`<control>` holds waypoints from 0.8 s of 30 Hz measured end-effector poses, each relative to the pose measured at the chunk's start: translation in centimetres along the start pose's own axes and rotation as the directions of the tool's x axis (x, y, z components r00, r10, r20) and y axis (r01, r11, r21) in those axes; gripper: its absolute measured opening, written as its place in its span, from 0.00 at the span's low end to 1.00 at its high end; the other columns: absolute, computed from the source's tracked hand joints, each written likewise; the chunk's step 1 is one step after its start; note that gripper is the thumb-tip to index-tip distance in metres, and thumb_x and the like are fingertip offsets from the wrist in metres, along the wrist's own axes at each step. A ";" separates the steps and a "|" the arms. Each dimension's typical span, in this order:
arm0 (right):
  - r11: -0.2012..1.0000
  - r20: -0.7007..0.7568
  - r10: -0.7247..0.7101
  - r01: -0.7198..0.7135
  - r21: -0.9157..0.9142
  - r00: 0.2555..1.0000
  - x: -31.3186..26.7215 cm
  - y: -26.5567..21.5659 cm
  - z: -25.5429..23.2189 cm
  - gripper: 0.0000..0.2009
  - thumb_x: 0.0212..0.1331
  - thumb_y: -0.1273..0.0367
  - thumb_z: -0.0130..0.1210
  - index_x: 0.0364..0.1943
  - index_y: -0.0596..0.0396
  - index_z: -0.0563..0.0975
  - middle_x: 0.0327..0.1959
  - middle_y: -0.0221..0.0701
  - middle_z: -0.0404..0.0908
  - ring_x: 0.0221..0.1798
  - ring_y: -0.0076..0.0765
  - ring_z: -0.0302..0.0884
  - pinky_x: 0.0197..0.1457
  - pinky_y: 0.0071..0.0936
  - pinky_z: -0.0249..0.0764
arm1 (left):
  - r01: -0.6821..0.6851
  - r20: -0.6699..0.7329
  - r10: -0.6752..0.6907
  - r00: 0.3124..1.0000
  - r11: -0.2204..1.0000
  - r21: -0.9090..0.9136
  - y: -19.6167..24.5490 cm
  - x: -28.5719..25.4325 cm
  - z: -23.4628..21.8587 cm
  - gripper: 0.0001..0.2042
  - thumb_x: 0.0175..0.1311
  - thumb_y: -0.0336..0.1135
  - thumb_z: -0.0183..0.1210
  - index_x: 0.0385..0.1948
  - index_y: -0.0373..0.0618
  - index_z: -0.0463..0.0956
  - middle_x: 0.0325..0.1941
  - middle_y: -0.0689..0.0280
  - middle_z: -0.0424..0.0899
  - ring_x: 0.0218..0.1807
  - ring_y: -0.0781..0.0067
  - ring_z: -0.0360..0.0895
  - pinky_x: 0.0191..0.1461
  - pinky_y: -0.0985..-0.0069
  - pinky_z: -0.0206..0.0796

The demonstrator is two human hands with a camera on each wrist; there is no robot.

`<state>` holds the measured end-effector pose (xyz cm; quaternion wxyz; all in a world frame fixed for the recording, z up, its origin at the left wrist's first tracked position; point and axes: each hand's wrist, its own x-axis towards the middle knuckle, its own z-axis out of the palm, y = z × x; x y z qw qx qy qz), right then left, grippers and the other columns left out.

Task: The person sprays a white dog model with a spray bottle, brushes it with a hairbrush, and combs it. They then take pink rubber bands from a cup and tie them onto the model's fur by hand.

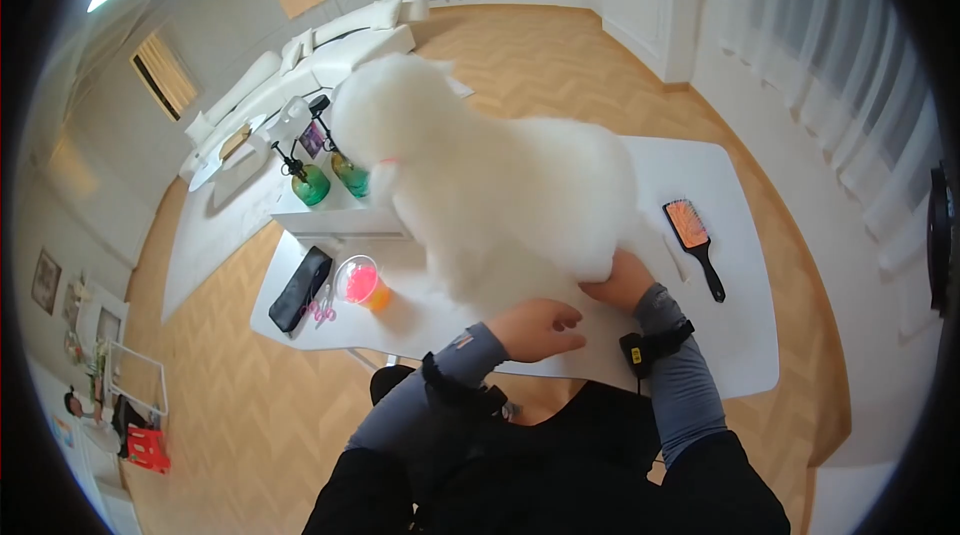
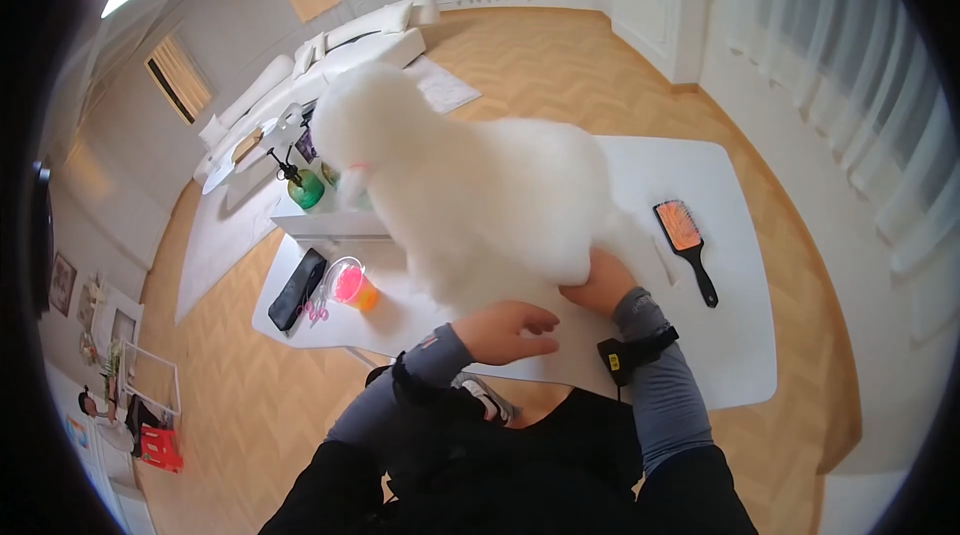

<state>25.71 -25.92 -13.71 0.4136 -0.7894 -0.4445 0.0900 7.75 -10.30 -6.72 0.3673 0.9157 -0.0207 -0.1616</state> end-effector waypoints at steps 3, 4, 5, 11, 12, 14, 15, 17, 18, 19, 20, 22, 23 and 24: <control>1.000 0.005 0.014 -0.014 0.027 1.000 -0.2 -1.4 -0.6 0.18 0.55 0.60 0.64 0.47 0.55 0.84 0.45 0.50 0.87 0.51 0.63 0.83 0.54 0.50 0.79 | -0.019 -0.134 -0.022 0.991 0.957 -0.290 -0.6 -2.4 -1.9 0.25 0.71 0.43 0.66 0.62 0.36 0.77 0.58 0.53 0.86 0.60 0.59 0.84 0.63 0.65 0.75; 0.998 0.010 0.029 -0.029 0.048 1.000 -0.3 -1.6 -0.6 0.19 0.56 0.60 0.64 0.48 0.55 0.83 0.46 0.50 0.86 0.51 0.63 0.83 0.55 0.50 0.79 | -0.041 -0.248 -0.041 0.968 0.948 -0.316 -0.8 -3.2 -3.0 0.24 0.71 0.43 0.67 0.62 0.36 0.77 0.59 0.54 0.85 0.61 0.61 0.83 0.63 0.66 0.75; 0.998 0.007 0.040 -0.040 0.056 0.999 -0.4 -1.3 -0.4 0.19 0.56 0.60 0.64 0.48 0.55 0.83 0.46 0.50 0.86 0.51 0.63 0.83 0.55 0.50 0.79 | -0.067 -0.358 -0.062 0.932 0.939 -0.337 -1.2 -4.0 -3.7 0.24 0.71 0.42 0.67 0.62 0.37 0.77 0.60 0.56 0.85 0.62 0.63 0.82 0.64 0.67 0.74; 0.999 0.036 0.051 -0.052 0.006 0.998 -0.1 -0.6 -0.3 0.21 0.56 0.60 0.65 0.51 0.55 0.82 0.49 0.50 0.86 0.55 0.61 0.81 0.58 0.50 0.78 | 0.210 -0.537 -0.224 0.814 0.974 -0.088 -8.8 -6.5 -4.5 0.23 0.72 0.41 0.66 0.63 0.37 0.77 0.65 0.57 0.82 0.69 0.63 0.77 0.67 0.68 0.72; 0.999 0.030 0.029 -0.030 0.012 0.999 -0.2 -0.5 -0.1 0.21 0.55 0.59 0.66 0.50 0.55 0.82 0.49 0.50 0.86 0.55 0.61 0.81 0.59 0.49 0.77 | 0.207 -0.518 -0.219 0.827 0.975 -0.081 -9.6 -7.2 -4.2 0.23 0.72 0.41 0.66 0.63 0.37 0.77 0.65 0.57 0.82 0.69 0.63 0.77 0.67 0.68 0.72; 0.999 0.006 0.036 -0.036 0.023 0.999 -0.1 -0.7 -0.3 0.21 0.55 0.59 0.67 0.50 0.56 0.82 0.49 0.50 0.86 0.55 0.61 0.81 0.59 0.49 0.77 | 0.301 -0.419 -0.312 0.853 0.949 -0.093 -10.7 -8.3 -3.9 0.26 0.69 0.45 0.68 0.62 0.36 0.78 0.62 0.51 0.84 0.60 0.60 0.83 0.63 0.67 0.76; 0.999 0.043 0.038 -0.040 0.037 0.998 -0.1 -1.1 -0.8 0.23 0.53 0.59 0.70 0.51 0.57 0.81 0.49 0.50 0.86 0.54 0.60 0.82 0.58 0.49 0.78 | 0.297 -0.387 -0.305 0.870 0.951 -0.082 -11.0 -8.7 -4.0 0.26 0.69 0.45 0.68 0.62 0.36 0.78 0.62 0.51 0.84 0.60 0.60 0.83 0.63 0.67 0.76; 1.000 0.030 -0.027 0.027 0.009 0.999 -0.6 -1.0 -0.9 0.28 0.50 0.57 0.74 0.51 0.60 0.81 0.47 0.51 0.86 0.53 0.59 0.83 0.57 0.48 0.78 | 0.303 -0.337 -0.396 0.854 0.905 -0.297 -11.4 -9.7 -3.9 0.23 0.72 0.38 0.66 0.63 0.35 0.77 0.59 0.56 0.85 0.60 0.67 0.83 0.64 0.70 0.74; 1.000 0.035 -0.011 0.011 0.009 0.999 -1.0 -0.5 -1.1 0.28 0.50 0.57 0.74 0.51 0.60 0.81 0.47 0.51 0.86 0.53 0.59 0.83 0.57 0.48 0.78 | 0.178 -0.422 -0.341 0.840 0.908 -0.380 -12.1 -10.2 -3.5 0.21 0.70 0.38 0.68 0.58 0.33 0.79 0.51 0.57 0.88 0.52 0.70 0.86 0.55 0.73 0.78; 1.000 0.018 0.017 -0.016 -0.020 1.000 -1.1 -0.4 -1.1 0.27 0.50 0.55 0.73 0.50 0.59 0.82 0.47 0.52 0.86 0.53 0.60 0.83 0.58 0.49 0.78 | 0.159 -0.446 -0.344 0.826 0.902 -0.402 -12.7 -10.6 -3.5 0.19 0.70 0.37 0.68 0.57 0.33 0.80 0.48 0.59 0.88 0.50 0.72 0.86 0.54 0.75 0.78; 0.999 0.011 0.031 -0.030 -0.041 0.999 -0.9 -0.8 -0.7 0.27 0.49 0.54 0.73 0.49 0.59 0.83 0.47 0.53 0.86 0.54 0.62 0.82 0.59 0.49 0.77 | 0.148 -0.478 -0.361 0.801 0.893 -0.426 -12.6 -11.4 -3.7 0.18 0.71 0.36 0.67 0.55 0.33 0.80 0.45 0.61 0.89 0.48 0.74 0.86 0.52 0.77 0.78; 0.998 0.022 0.014 -0.012 -0.056 1.000 -0.4 2.0 1.1 0.30 0.47 0.52 0.75 0.49 0.59 0.83 0.47 0.52 0.86 0.53 0.60 0.84 0.59 0.51 0.77 | 0.177 -0.583 -0.339 0.738 0.932 -0.317 -10.9 -13.1 -4.7 0.15 0.70 0.35 0.67 0.50 0.34 0.82 0.37 0.65 0.88 0.40 0.79 0.83 0.45 0.79 0.75; 0.999 0.052 0.026 -0.025 -0.020 0.998 -0.6 0.7 0.2 0.30 0.46 0.53 0.76 0.50 0.59 0.82 0.49 0.52 0.86 0.55 0.59 0.83 0.59 0.50 0.77 | 0.172 -0.647 -0.327 0.689 0.941 -0.293 -10.7 -14.0 -5.2 0.14 0.70 0.35 0.67 0.49 0.34 0.83 0.36 0.66 0.88 0.39 0.80 0.82 0.44 0.79 0.74; 0.998 0.099 0.002 -0.008 0.058 0.995 -0.3 0.6 0.1 0.30 0.48 0.56 0.76 0.53 0.58 0.82 0.52 0.51 0.85 0.57 0.58 0.82 0.60 0.48 0.77 | 0.165 -0.705 -0.306 0.640 0.951 -0.263 -10.7 -14.8 -6.0 0.13 0.70 0.35 0.67 0.48 0.35 0.84 0.35 0.66 0.88 0.37 0.80 0.82 0.42 0.79 0.73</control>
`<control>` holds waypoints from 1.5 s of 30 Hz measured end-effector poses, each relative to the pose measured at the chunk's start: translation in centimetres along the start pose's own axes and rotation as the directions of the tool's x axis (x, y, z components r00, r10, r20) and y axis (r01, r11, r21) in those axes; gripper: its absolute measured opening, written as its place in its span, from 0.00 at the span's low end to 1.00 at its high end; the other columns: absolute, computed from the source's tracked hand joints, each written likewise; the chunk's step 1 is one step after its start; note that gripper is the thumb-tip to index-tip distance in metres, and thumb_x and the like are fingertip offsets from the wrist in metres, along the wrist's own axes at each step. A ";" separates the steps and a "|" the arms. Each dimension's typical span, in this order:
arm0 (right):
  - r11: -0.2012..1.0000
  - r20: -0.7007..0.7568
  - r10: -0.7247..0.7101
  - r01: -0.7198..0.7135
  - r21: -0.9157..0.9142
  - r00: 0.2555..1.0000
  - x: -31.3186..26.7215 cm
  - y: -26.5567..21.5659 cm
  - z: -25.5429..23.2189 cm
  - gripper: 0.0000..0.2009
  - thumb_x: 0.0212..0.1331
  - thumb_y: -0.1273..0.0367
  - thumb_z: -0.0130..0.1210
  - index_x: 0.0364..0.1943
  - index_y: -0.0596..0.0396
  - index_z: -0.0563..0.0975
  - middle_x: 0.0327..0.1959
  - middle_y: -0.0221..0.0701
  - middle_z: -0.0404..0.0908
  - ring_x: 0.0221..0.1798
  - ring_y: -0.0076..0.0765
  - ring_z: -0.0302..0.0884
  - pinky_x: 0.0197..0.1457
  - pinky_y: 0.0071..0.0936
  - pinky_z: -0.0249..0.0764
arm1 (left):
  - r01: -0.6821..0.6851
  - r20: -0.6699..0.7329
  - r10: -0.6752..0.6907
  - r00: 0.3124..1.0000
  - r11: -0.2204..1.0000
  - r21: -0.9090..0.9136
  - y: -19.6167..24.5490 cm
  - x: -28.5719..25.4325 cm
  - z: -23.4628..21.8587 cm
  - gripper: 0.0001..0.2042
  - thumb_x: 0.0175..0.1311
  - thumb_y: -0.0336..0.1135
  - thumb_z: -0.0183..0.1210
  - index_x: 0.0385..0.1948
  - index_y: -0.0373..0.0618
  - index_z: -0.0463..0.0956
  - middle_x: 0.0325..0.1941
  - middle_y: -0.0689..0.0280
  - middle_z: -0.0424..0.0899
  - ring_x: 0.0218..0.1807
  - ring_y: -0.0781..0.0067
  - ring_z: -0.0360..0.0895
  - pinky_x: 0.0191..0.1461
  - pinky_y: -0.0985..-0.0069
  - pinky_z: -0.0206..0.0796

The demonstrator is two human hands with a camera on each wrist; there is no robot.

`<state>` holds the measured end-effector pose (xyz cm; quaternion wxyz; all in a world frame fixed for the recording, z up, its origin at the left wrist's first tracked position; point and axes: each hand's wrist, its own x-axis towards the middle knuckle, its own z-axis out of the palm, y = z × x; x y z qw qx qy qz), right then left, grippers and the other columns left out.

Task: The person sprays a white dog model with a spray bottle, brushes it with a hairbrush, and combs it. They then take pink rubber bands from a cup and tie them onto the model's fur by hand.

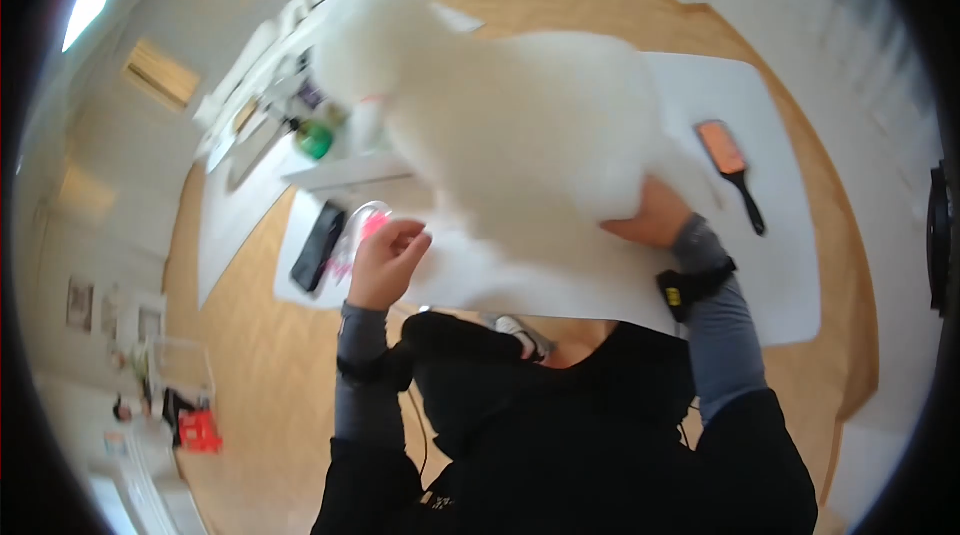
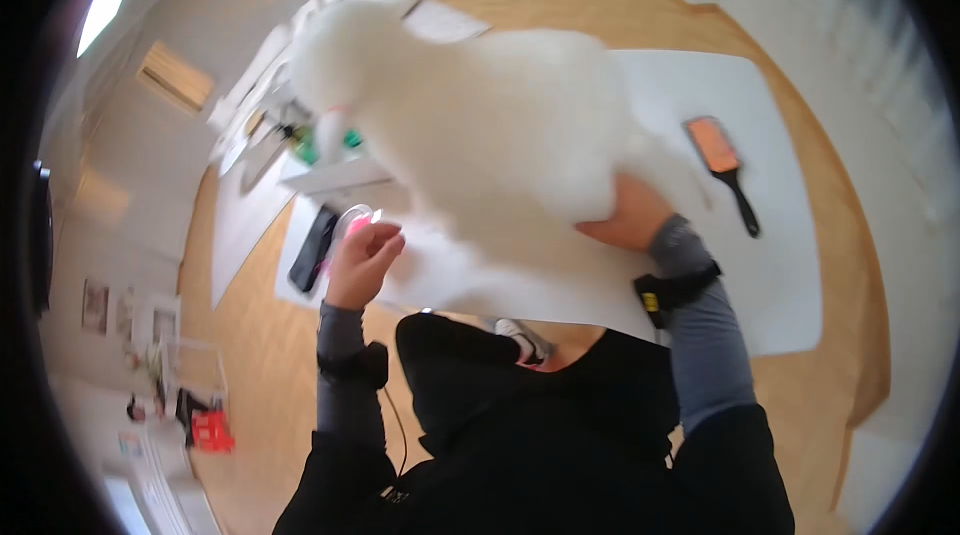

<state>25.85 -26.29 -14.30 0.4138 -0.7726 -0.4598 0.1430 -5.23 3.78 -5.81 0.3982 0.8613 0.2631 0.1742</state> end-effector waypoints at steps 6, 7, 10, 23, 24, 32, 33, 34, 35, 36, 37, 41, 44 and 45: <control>0.996 0.037 -0.086 0.085 0.025 0.996 -0.4 -3.3 -0.8 0.28 0.52 0.60 0.74 0.57 0.56 0.80 0.53 0.45 0.85 0.57 0.55 0.83 0.61 0.44 0.77 | 0.131 -0.238 -0.079 0.968 0.968 0.214 -2.4 2.3 -6.2 0.12 0.66 0.33 0.66 0.46 0.37 0.86 0.36 0.60 0.90 0.36 0.69 0.86 0.41 0.73 0.77; 0.996 0.035 -0.080 0.078 0.035 0.996 -0.3 -3.2 -0.8 0.28 0.52 0.60 0.74 0.57 0.55 0.80 0.53 0.45 0.86 0.57 0.55 0.83 0.62 0.43 0.78 | 0.137 -0.248 -0.082 0.965 0.968 0.211 -3.6 3.0 -6.9 0.12 0.66 0.33 0.66 0.46 0.37 0.86 0.36 0.60 0.90 0.36 0.69 0.86 0.41 0.73 0.77; 0.998 0.033 -0.064 0.063 0.031 0.997 -0.4 -3.3 -0.6 0.27 0.52 0.60 0.74 0.57 0.55 0.81 0.53 0.45 0.86 0.57 0.54 0.83 0.61 0.43 0.78 | 0.107 -0.167 -0.050 0.985 0.929 0.355 -4.2 4.2 -8.0 0.13 0.63 0.34 0.65 0.46 0.39 0.87 0.39 0.54 0.91 0.37 0.60 0.88 0.44 0.69 0.79; 0.996 -0.001 -0.087 0.087 0.004 0.996 -0.3 -3.1 -0.5 0.24 0.54 0.60 0.71 0.55 0.52 0.82 0.52 0.44 0.86 0.56 0.56 0.83 0.59 0.45 0.79 | 0.158 -0.027 -0.169 0.985 0.837 0.524 -2.3 5.2 -7.9 0.11 0.61 0.39 0.67 0.39 0.46 0.91 0.37 0.56 0.92 0.38 0.57 0.89 0.46 0.66 0.80; 0.996 -0.005 -0.087 0.087 -0.002 0.996 -0.4 -3.2 -0.7 0.24 0.54 0.60 0.71 0.55 0.52 0.82 0.52 0.44 0.86 0.56 0.56 0.83 0.59 0.45 0.79 | 0.152 -0.026 -0.163 0.986 0.840 0.521 -2.4 5.2 -8.1 0.11 0.61 0.39 0.67 0.39 0.46 0.91 0.37 0.56 0.92 0.38 0.57 0.89 0.46 0.66 0.80; 1.000 0.018 -0.019 0.019 0.002 1.000 -0.4 -3.5 -0.9 0.24 0.54 0.61 0.71 0.55 0.53 0.82 0.49 0.46 0.87 0.53 0.57 0.84 0.57 0.46 0.79 | 0.135 -0.070 -0.115 0.991 0.867 0.480 -1.1 4.8 -9.0 0.12 0.59 0.39 0.71 0.39 0.41 0.90 0.34 0.53 0.91 0.36 0.57 0.89 0.45 0.67 0.79; 1.000 0.016 -0.019 0.019 -0.001 1.000 -0.4 -3.6 -0.9 0.24 0.54 0.61 0.71 0.55 0.53 0.82 0.49 0.46 0.87 0.53 0.57 0.84 0.57 0.46 0.79 | 0.133 -0.070 -0.113 0.991 0.868 0.478 -1.2 4.8 -9.0 0.12 0.59 0.39 0.71 0.39 0.41 0.90 0.34 0.53 0.91 0.36 0.57 0.89 0.45 0.67 0.79; 0.999 0.014 -0.041 0.041 0.001 0.999 -0.3 -3.6 -0.9 0.24 0.54 0.61 0.71 0.54 0.53 0.82 0.49 0.46 0.87 0.53 0.57 0.84 0.57 0.46 0.79 | 0.116 -0.081 -0.088 0.993 0.875 0.471 -1.4 4.8 -9.0 0.13 0.60 0.39 0.71 0.38 0.40 0.89 0.33 0.53 0.90 0.35 0.57 0.88 0.44 0.67 0.78; 0.998 0.013 -0.062 0.062 0.004 0.998 -0.3 -3.5 -0.9 0.24 0.54 0.61 0.71 0.54 0.53 0.82 0.49 0.46 0.87 0.53 0.58 0.84 0.57 0.46 0.79 | 0.099 -0.091 -0.064 0.994 0.880 0.465 -1.4 4.8 -9.0 0.13 0.61 0.40 0.71 0.38 0.39 0.89 0.33 0.53 0.90 0.34 0.58 0.88 0.43 0.67 0.78; 0.998 0.010 -0.060 0.060 0.001 0.998 -0.3 -3.4 -0.9 0.24 0.54 0.61 0.71 0.54 0.53 0.82 0.49 0.46 0.87 0.53 0.58 0.84 0.57 0.46 0.79 | 0.096 -0.089 -0.061 0.994 0.881 0.463 -1.4 4.8 -9.0 0.13 0.61 0.40 0.71 0.38 0.39 0.89 0.33 0.53 0.90 0.34 0.58 0.88 0.43 0.67 0.78; 0.999 0.013 -0.046 0.046 -0.004 0.999 -0.3 -3.3 -0.9 0.24 0.54 0.61 0.71 0.55 0.54 0.82 0.50 0.46 0.87 0.54 0.58 0.84 0.57 0.46 0.79 | 0.076 -0.099 -0.033 0.995 0.884 0.462 -1.4 4.7 -9.1 0.13 0.62 0.39 0.70 0.39 0.38 0.89 0.32 0.53 0.89 0.33 0.59 0.87 0.42 0.68 0.77; 0.999 0.017 -0.049 0.049 -0.005 0.999 -0.2 -2.6 -0.6 0.24 0.54 0.60 0.71 0.55 0.54 0.82 0.50 0.47 0.86 0.54 0.58 0.83 0.58 0.46 0.79 | -0.013 -0.148 0.076 0.986 0.921 0.388 -1.1 4.3 -9.0 0.11 0.64 0.36 0.69 0.40 0.37 0.87 0.30 0.55 0.88 0.31 0.62 0.84 0.40 0.70 0.75; 0.999 0.024 -0.049 0.049 -0.014 0.999 -0.3 -3.0 -0.8 0.25 0.53 0.60 0.72 0.54 0.54 0.82 0.50 0.47 0.86 0.54 0.58 0.83 0.57 0.46 0.79 | 0.045 -0.197 0.008 0.980 0.963 0.264 -0.1 3.8 -8.5 0.09 0.66 0.34 0.68 0.41 0.39 0.86 0.38 0.55 0.90 0.34 0.64 0.85 0.41 0.71 0.76; 0.999 0.021 -0.045 0.046 -0.017 0.999 -0.3 -3.1 -0.9 0.25 0.53 0.60 0.72 0.54 0.54 0.82 0.50 0.47 0.86 0.54 0.58 0.83 0.57 0.46 0.79 | 0.041 -0.194 0.011 0.981 0.964 0.263 0.4 3.4 -8.1 0.09 0.66 0.34 0.68 0.41 0.39 0.86 0.38 0.55 0.90 0.34 0.64 0.85 0.41 0.71 0.76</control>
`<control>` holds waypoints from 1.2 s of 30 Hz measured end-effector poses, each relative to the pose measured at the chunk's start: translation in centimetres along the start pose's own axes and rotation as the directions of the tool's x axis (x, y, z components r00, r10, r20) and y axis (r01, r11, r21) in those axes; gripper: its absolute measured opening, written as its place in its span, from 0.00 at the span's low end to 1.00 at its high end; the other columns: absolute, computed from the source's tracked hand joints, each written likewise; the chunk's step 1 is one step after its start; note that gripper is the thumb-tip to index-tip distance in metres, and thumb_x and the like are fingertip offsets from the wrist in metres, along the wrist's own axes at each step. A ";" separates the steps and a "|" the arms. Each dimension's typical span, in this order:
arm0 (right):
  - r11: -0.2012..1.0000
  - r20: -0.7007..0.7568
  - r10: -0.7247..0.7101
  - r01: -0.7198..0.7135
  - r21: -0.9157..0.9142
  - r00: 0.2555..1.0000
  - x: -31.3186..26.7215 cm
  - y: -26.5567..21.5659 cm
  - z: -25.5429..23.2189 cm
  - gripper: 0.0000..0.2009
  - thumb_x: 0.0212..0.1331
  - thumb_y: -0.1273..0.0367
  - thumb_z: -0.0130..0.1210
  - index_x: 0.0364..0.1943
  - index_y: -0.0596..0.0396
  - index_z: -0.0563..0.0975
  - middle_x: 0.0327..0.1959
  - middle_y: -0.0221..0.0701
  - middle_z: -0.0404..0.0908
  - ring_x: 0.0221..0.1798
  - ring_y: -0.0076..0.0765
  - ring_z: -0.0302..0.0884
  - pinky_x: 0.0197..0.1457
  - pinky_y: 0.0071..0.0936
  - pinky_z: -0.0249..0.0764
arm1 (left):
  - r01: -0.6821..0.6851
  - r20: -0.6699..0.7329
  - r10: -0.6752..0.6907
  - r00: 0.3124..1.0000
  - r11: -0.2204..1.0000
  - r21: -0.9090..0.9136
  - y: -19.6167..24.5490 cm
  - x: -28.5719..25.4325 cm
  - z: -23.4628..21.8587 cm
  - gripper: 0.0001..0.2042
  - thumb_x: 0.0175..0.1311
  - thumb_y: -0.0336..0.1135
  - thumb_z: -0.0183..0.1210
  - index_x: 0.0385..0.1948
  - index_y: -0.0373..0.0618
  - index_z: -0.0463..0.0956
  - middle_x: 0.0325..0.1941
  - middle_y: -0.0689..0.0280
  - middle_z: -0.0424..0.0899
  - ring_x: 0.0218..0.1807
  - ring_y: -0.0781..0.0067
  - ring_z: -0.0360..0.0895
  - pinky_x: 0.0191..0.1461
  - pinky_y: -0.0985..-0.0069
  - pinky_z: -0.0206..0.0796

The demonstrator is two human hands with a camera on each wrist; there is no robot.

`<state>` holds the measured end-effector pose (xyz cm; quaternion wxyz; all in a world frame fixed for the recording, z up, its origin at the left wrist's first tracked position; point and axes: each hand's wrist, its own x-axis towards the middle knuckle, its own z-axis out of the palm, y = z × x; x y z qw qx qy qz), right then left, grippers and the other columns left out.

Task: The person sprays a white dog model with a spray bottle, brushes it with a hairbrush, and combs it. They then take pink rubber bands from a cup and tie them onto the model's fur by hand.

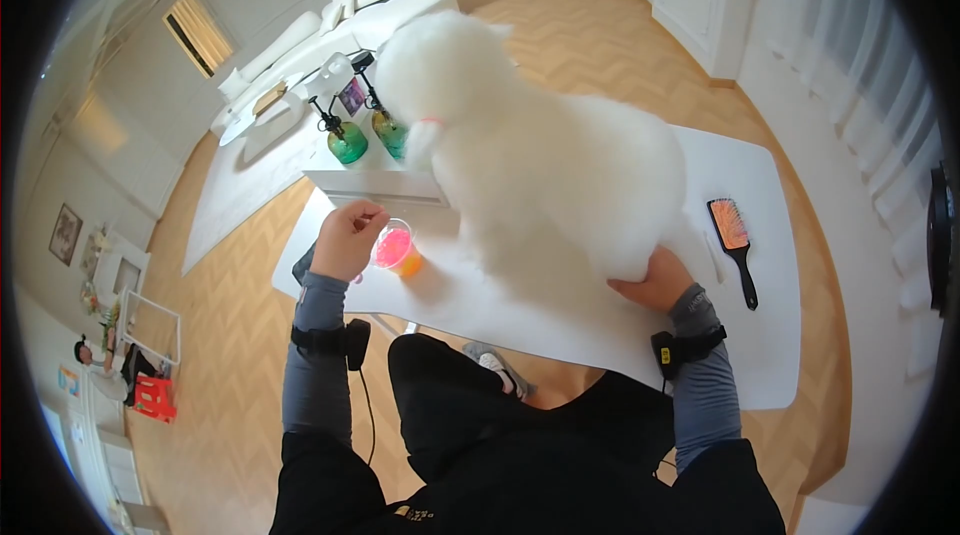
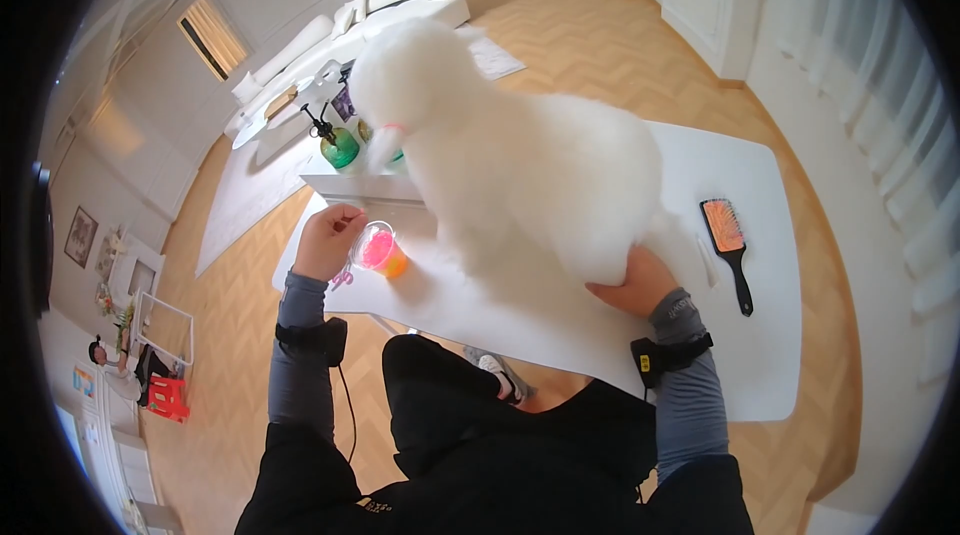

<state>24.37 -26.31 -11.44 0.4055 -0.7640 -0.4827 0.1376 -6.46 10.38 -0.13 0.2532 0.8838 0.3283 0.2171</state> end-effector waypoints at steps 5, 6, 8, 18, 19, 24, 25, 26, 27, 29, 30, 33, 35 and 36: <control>0.998 0.070 -0.003 0.007 -0.055 0.998 -0.3 -0.4 -0.5 0.28 0.53 0.57 0.73 0.57 0.54 0.81 0.53 0.48 0.85 0.57 0.56 0.82 0.60 0.44 0.78 | -0.270 0.010 0.273 0.962 0.956 -0.117 1.5 -1.4 4.4 0.07 0.71 0.34 0.65 0.45 0.43 0.83 0.69 0.49 0.78 0.64 0.62 0.78 0.64 0.66 0.71; 0.998 0.065 0.003 0.001 -0.062 0.998 -0.4 -0.7 -0.8 0.28 0.53 0.57 0.73 0.57 0.54 0.81 0.53 0.48 0.85 0.57 0.56 0.82 0.60 0.44 0.78 | -0.289 -0.001 0.294 0.956 0.939 -0.187 2.2 -1.3 5.2 0.07 0.74 0.33 0.62 0.46 0.43 0.81 0.74 0.49 0.74 0.70 0.61 0.73 0.70 0.64 0.66; 0.999 0.159 -0.005 0.010 -0.031 0.987 -0.5 -1.5 -1.3 0.29 0.53 0.56 0.74 0.58 0.54 0.81 0.54 0.48 0.85 0.57 0.55 0.82 0.60 0.44 0.78 | -0.278 -0.007 0.290 0.957 0.911 -0.305 2.0 -0.5 7.0 0.07 0.75 0.33 0.61 0.48 0.44 0.80 0.74 0.50 0.73 0.69 0.62 0.74 0.69 0.66 0.67; 0.994 0.171 0.046 -0.028 -0.103 0.984 -2.6 -4.1 -0.3 0.29 0.53 0.51 0.73 0.54 0.53 0.84 0.53 0.48 0.86 0.56 0.55 0.83 0.62 0.45 0.78 | -0.149 0.122 0.234 0.965 0.865 -0.479 4.5 2.1 10.0 0.07 0.78 0.33 0.57 0.48 0.40 0.75 0.35 0.68 0.77 0.40 0.80 0.73 0.45 0.78 0.67; 0.989 0.207 0.039 -0.007 -0.151 0.978 -2.8 -4.2 -0.1 0.30 0.53 0.49 0.72 0.55 0.53 0.84 0.53 0.49 0.85 0.55 0.56 0.83 0.63 0.45 0.77 | -0.152 0.122 0.238 0.964 0.862 -0.484 4.3 2.3 10.2 0.07 0.78 0.33 0.57 0.48 0.40 0.75 0.35 0.68 0.77 0.40 0.80 0.73 0.45 0.78 0.67; 0.936 0.262 0.088 0.010 -0.351 0.961 -3.1 -4.6 -0.6 0.34 0.54 0.41 0.68 0.53 0.57 0.84 0.49 0.51 0.85 0.53 0.59 0.80 0.63 0.47 0.75 | -0.063 0.119 0.134 0.984 0.880 -0.470 4.7 2.0 9.2 0.08 0.77 0.34 0.60 0.46 0.40 0.77 0.42 0.65 0.81 0.44 0.77 0.77 0.45 0.77 0.71; 0.939 0.241 0.079 0.009 -0.344 0.967 -3.1 -4.2 -0.7 0.35 0.54 0.40 0.68 0.50 0.60 0.84 0.47 0.51 0.84 0.53 0.59 0.79 0.63 0.47 0.75 | -0.062 0.134 0.141 0.981 0.879 -0.473 4.4 2.0 9.2 0.08 0.77 0.34 0.60 0.46 0.40 0.77 0.42 0.65 0.81 0.44 0.77 0.77 0.45 0.77 0.71; 0.941 0.217 0.071 0.007 -0.339 0.974 -3.2 -3.8 -0.8 0.36 0.54 0.39 0.67 0.48 0.62 0.84 0.45 0.51 0.83 0.53 0.59 0.79 0.63 0.46 0.75 | -0.165 0.039 0.207 0.978 0.868 -0.469 4.4 2.1 9.0 0.08 0.76 0.34 0.61 0.46 0.40 0.77 0.47 0.64 0.81 0.45 0.75 0.79 0.47 0.76 0.72; 0.941 0.209 0.084 -0.009 -0.339 0.974 -3.2 -3.6 -0.9 0.36 0.54 0.39 0.67 0.48 0.62 0.84 0.45 0.51 0.83 0.53 0.59 0.79 0.63 0.46 0.75 | -0.267 -0.057 0.271 0.961 0.849 -0.456 4.6 2.1 8.9 0.08 0.76 0.34 0.61 0.46 0.40 0.78 0.51 0.63 0.82 0.47 0.73 0.80 0.49 0.75 0.74; 0.909 0.228 0.064 0.038 -0.416 0.971 -3.4 -3.3 -1.1 0.38 0.53 0.37 0.68 0.45 0.64 0.82 0.45 0.50 0.82 0.54 0.58 0.79 0.61 0.45 0.76 | -0.270 -0.036 0.283 0.958 0.859 -0.436 4.9 1.4 7.7 0.06 0.76 0.32 0.61 0.46 0.40 0.79 0.58 0.62 0.80 0.50 0.70 0.82 0.51 0.74 0.75; 0.909 0.221 0.074 0.025 -0.417 0.972 -3.6 -3.2 -1.3 0.38 0.53 0.37 0.68 0.45 0.64 0.82 0.45 0.50 0.82 0.54 0.58 0.79 0.61 0.45 0.76 | -0.279 -0.037 0.289 0.957 0.874 -0.399 5.3 1.2 7.1 0.06 0.75 0.32 0.61 0.46 0.40 0.79 0.56 0.62 0.81 0.50 0.71 0.81 0.51 0.74 0.75; 0.901 0.156 0.041 0.030 -0.433 0.987 -4.6 -3.6 -2.4 0.37 0.52 0.37 0.69 0.47 0.62 0.81 0.47 0.46 0.82 0.53 0.56 0.81 0.60 0.44 0.77 | -0.318 -0.035 0.328 0.944 0.877 -0.359 5.7 0.3 6.2 0.06 0.75 0.31 0.61 0.46 0.41 0.79 0.54 0.63 0.82 0.49 0.72 0.82 0.51 0.74 0.75; 0.947 0.141 0.019 0.027 -0.320 0.990 -4.9 -4.0 -4.0 0.35 0.53 0.39 0.70 0.49 0.58 0.81 0.45 0.41 0.83 0.51 0.51 0.82 0.58 0.41 0.78 | -0.297 -0.022 0.313 0.950 0.874 -0.386 6.1 -0.4 6.0 0.06 0.76 0.31 0.60 0.46 0.41 0.79 0.54 0.64 0.83 0.48 0.72 0.82 0.51 0.75 0.74; 0.970 0.082 -0.011 0.030 -0.241 0.997 -5.0 -3.3 -4.2 0.30 0.53 0.46 0.74 0.49 0.55 0.81 0.43 0.37 0.83 0.49 0.46 0.83 0.56 0.39 0.79 | -0.280 0.016 0.313 0.950 0.872 -0.402 6.3 -0.7 6.1 0.06 0.76 0.30 0.59 0.47 0.40 0.79 0.56 0.62 0.82 0.51 0.71 0.82 0.53 0.76 0.75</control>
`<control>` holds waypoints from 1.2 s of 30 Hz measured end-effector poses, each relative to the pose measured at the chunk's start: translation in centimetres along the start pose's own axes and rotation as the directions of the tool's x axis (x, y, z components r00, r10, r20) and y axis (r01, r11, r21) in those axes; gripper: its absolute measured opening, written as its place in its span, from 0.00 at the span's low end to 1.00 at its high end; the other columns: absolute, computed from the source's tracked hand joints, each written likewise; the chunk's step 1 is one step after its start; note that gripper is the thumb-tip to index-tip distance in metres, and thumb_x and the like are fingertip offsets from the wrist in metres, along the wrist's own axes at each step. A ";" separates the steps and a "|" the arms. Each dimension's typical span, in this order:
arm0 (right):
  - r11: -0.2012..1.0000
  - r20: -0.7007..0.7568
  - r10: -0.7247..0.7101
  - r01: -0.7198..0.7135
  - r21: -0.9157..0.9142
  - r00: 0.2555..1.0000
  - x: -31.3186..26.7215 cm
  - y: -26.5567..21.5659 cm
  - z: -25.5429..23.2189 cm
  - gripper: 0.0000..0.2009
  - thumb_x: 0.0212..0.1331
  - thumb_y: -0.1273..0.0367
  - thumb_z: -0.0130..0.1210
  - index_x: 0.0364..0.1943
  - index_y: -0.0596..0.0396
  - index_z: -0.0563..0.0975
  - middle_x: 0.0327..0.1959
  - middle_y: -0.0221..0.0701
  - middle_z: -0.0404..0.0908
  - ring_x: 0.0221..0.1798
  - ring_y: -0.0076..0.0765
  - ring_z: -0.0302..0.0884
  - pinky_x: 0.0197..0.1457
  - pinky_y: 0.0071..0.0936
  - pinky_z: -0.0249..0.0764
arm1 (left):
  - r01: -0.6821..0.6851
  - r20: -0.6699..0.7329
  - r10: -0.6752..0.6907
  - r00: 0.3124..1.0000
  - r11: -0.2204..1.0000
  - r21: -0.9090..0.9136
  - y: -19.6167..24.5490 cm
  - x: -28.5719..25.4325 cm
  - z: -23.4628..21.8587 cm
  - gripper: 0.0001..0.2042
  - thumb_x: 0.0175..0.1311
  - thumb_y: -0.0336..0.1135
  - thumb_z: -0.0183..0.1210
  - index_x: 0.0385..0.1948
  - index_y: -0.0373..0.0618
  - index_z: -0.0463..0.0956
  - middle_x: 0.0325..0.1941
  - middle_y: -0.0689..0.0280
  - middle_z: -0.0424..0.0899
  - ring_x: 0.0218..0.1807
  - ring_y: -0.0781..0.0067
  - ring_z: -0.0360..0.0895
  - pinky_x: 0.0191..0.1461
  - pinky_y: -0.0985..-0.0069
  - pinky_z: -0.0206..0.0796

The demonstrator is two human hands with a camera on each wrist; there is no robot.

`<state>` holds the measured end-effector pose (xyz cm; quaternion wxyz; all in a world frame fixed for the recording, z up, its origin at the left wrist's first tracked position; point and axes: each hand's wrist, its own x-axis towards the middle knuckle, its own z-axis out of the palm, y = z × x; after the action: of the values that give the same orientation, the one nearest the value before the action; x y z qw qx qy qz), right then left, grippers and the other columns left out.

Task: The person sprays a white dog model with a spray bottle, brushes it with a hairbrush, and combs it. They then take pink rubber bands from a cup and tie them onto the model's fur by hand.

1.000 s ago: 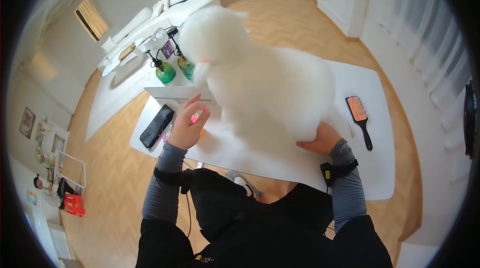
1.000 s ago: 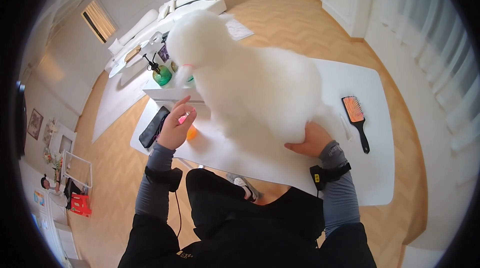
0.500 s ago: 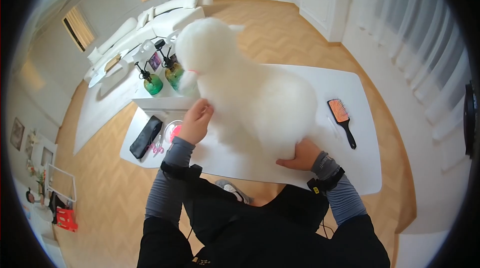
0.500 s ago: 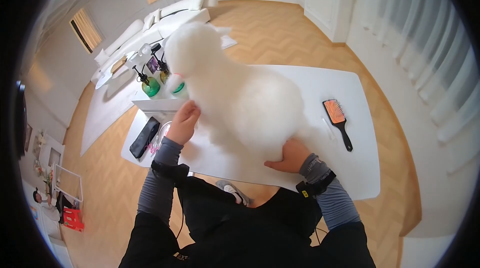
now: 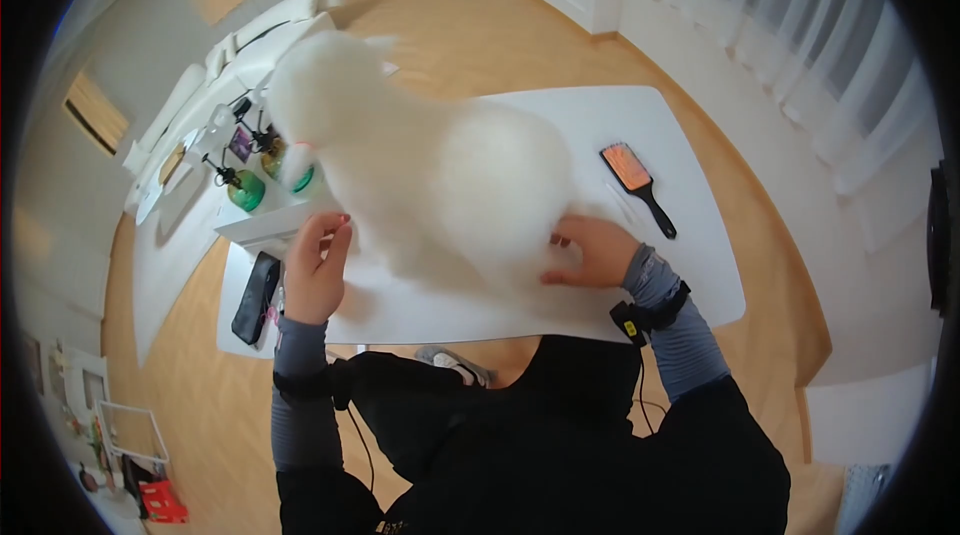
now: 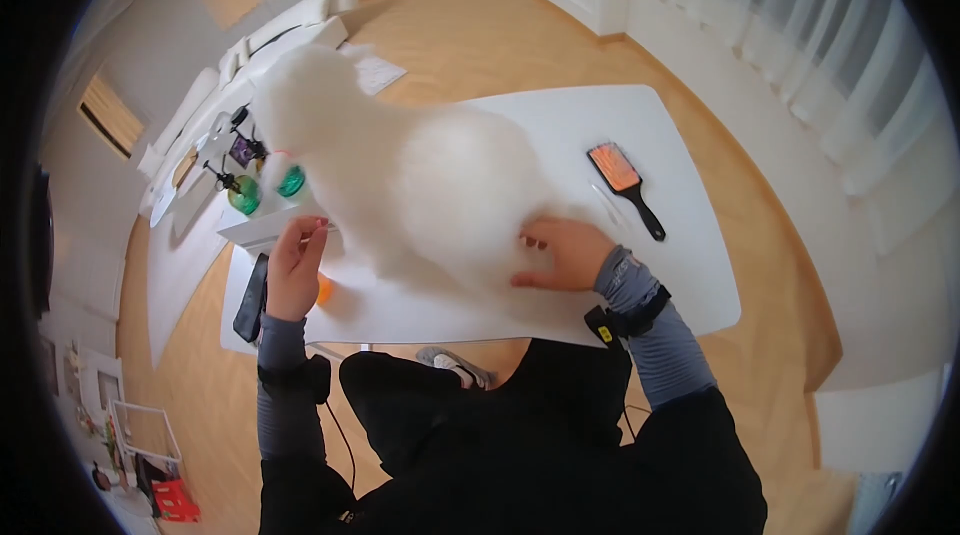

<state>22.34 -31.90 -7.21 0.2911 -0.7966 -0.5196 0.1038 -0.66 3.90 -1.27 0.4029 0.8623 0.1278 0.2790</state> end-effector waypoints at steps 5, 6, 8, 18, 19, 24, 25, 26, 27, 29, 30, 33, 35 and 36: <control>0.986 -0.322 0.057 -0.002 0.168 0.945 -0.1 3.0 -1.5 0.28 0.52 0.60 0.76 0.56 0.52 0.80 0.46 0.37 0.85 0.51 0.46 0.83 0.59 0.39 0.79 | -0.071 -0.017 0.073 0.997 0.994 0.083 -0.8 -0.5 1.3 0.06 0.77 0.30 0.58 0.48 0.38 0.78 0.61 0.57 0.80 0.57 0.70 0.81 0.57 0.76 0.75; 0.993 -0.466 -0.036 0.084 0.083 0.884 0.4 3.3 -1.8 0.31 0.52 0.60 0.75 0.60 0.53 0.77 0.48 0.39 0.85 0.53 0.49 0.83 0.61 0.41 0.78 | 0.007 -0.014 -0.007 1.000 1.000 -0.011 -2.2 -0.3 1.4 0.06 0.78 0.30 0.58 0.47 0.37 0.78 0.60 0.57 0.81 0.59 0.70 0.81 0.58 0.77 0.74; 0.989 -0.597 -0.126 0.147 -0.015 0.793 2.2 4.7 -1.6 0.34 0.52 0.60 0.74 0.64 0.54 0.75 0.49 0.41 0.85 0.54 0.52 0.83 0.63 0.42 0.77 | 0.078 0.025 -0.076 0.997 0.992 -0.095 -4.5 0.3 1.8 0.06 0.79 0.31 0.57 0.46 0.38 0.76 0.51 0.62 0.82 0.56 0.75 0.79 0.57 0.81 0.70; 0.979 0.027 0.189 -0.191 0.077 0.982 6.3 1.2 0.1 0.23 0.56 0.57 0.65 0.55 0.51 0.80 0.53 0.46 0.86 0.58 0.56 0.82 0.62 0.46 0.77 | 0.094 0.030 -0.091 0.995 0.987 -0.134 -6.6 3.0 3.6 0.03 0.78 0.29 0.54 0.44 0.41 0.74 0.35 0.73 0.76 0.38 0.85 0.69 0.42 0.83 0.61; 0.978 -0.022 0.184 -0.181 0.103 0.983 6.0 1.0 0.4 0.21 0.57 0.56 0.64 0.51 0.51 0.82 0.52 0.46 0.86 0.57 0.56 0.82 0.61 0.48 0.77 | 0.079 0.024 -0.076 0.997 0.983 -0.167 -7.0 3.5 3.9 0.02 0.77 0.27 0.52 0.43 0.40 0.74 0.35 0.72 0.76 0.37 0.85 0.69 0.41 0.83 0.61; 0.978 -0.068 0.177 -0.167 0.123 0.982 4.9 -0.5 1.1 0.23 0.58 0.57 0.63 0.56 0.51 0.79 0.53 0.46 0.85 0.58 0.56 0.82 0.62 0.47 0.77 | 0.027 0.051 -0.016 0.999 0.972 -0.233 -7.3 6.6 4.6 0.10 0.71 0.21 0.46 0.47 0.37 0.75 0.38 0.68 0.80 0.40 0.81 0.73 0.44 0.81 0.64; 0.977 -0.081 0.181 -0.170 0.126 0.980 4.7 -1.0 1.1 0.24 0.59 0.58 0.63 0.57 0.52 0.78 0.54 0.46 0.85 0.59 0.56 0.81 0.63 0.47 0.76 | 0.025 0.043 -0.015 0.999 0.973 -0.229 -8.3 7.0 4.4 0.10 0.71 0.21 0.46 0.47 0.37 0.75 0.38 0.68 0.80 0.40 0.81 0.73 0.44 0.81 0.64; 0.979 -0.083 0.172 -0.161 0.127 0.982 4.7 -0.7 2.1 0.24 0.59 0.58 0.63 0.57 0.52 0.78 0.54 0.46 0.85 0.59 0.56 0.81 0.63 0.47 0.76 | 0.024 0.042 -0.016 0.999 0.981 -0.193 -7.5 7.3 4.6 0.11 0.71 0.21 0.46 0.48 0.36 0.75 0.39 0.67 0.81 0.42 0.80 0.74 0.47 0.80 0.65; 0.979 -0.132 0.144 -0.122 0.165 0.981 5.0 -0.1 3.5 0.25 0.59 0.58 0.63 0.59 0.52 0.76 0.55 0.46 0.84 0.59 0.56 0.81 0.64 0.46 0.76 | 0.025 0.042 -0.018 0.999 0.988 -0.156 -7.2 7.6 4.4 0.12 0.70 0.21 0.45 0.49 0.36 0.75 0.40 0.66 0.82 0.43 0.79 0.75 0.49 0.79 0.67; 0.974 -0.180 0.112 -0.073 0.213 0.977 5.1 0.4 5.2 0.26 0.59 0.59 0.64 0.60 0.53 0.74 0.57 0.47 0.83 0.60 0.56 0.80 0.64 0.46 0.76 | 0.008 0.034 -0.004 0.999 0.991 -0.134 -7.6 8.1 3.6 0.10 0.72 0.22 0.47 0.48 0.36 0.75 0.41 0.66 0.82 0.44 0.77 0.75 0.51 0.78 0.67; 0.973 -0.175 0.083 -0.042 0.227 0.981 5.1 0.3 5.4 0.27 0.59 0.59 0.64 0.61 0.53 0.74 0.57 0.47 0.83 0.61 0.56 0.80 0.65 0.45 0.75 | -0.009 0.031 0.012 0.999 0.993 -0.122 -7.7 8.3 3.1 0.08 0.73 0.24 0.49 0.48 0.36 0.75 0.42 0.65 0.82 0.45 0.75 0.76 0.52 0.77 0.68; 0.965 -0.152 0.037 0.004 0.261 0.988 5.0 -0.3 5.5 0.29 0.60 0.61 0.65 0.64 0.53 0.72 0.59 0.47 0.82 0.62 0.57 0.79 0.66 0.45 0.75 | -0.053 -0.125 0.088 0.988 0.964 0.260 -5.7 6.7 1.5 0.06 0.76 0.28 0.54 0.48 0.35 0.74 0.42 0.66 0.81 0.44 0.74 0.76 0.53 0.75 0.69; 0.961 -0.129 0.018 0.018 0.274 0.991 4.6 -1.0 4.5 0.30 0.60 0.61 0.65 0.67 0.52 0.71 0.59 0.48 0.82 0.63 0.58 0.79 0.67 0.45 0.74 | -0.043 -0.135 0.079 0.988 0.967 0.251 -4.6 5.7 0.5 0.07 0.78 0.30 0.55 0.48 0.36 0.74 0.41 0.66 0.80 0.43 0.75 0.76 0.52 0.76 0.70; 0.956 -0.078 0.001 0.023 0.294 0.997 4.5 -1.5 3.6 0.32 0.59 0.60 0.66 0.67 0.54 0.71 0.60 0.49 0.81 0.65 0.58 0.78 0.68 0.44 0.73 | -0.032 -0.147 0.067 0.987 0.973 0.229 -3.8 5.2 0.1 0.07 0.80 0.32 0.55 0.47 0.37 0.73 0.41 0.67 0.79 0.42 0.76 0.76 0.51 0.77 0.70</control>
<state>21.45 -26.22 -8.67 0.4269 -0.7449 -0.4911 0.1474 3.66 8.58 -2.28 0.2841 0.8813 0.1675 0.3385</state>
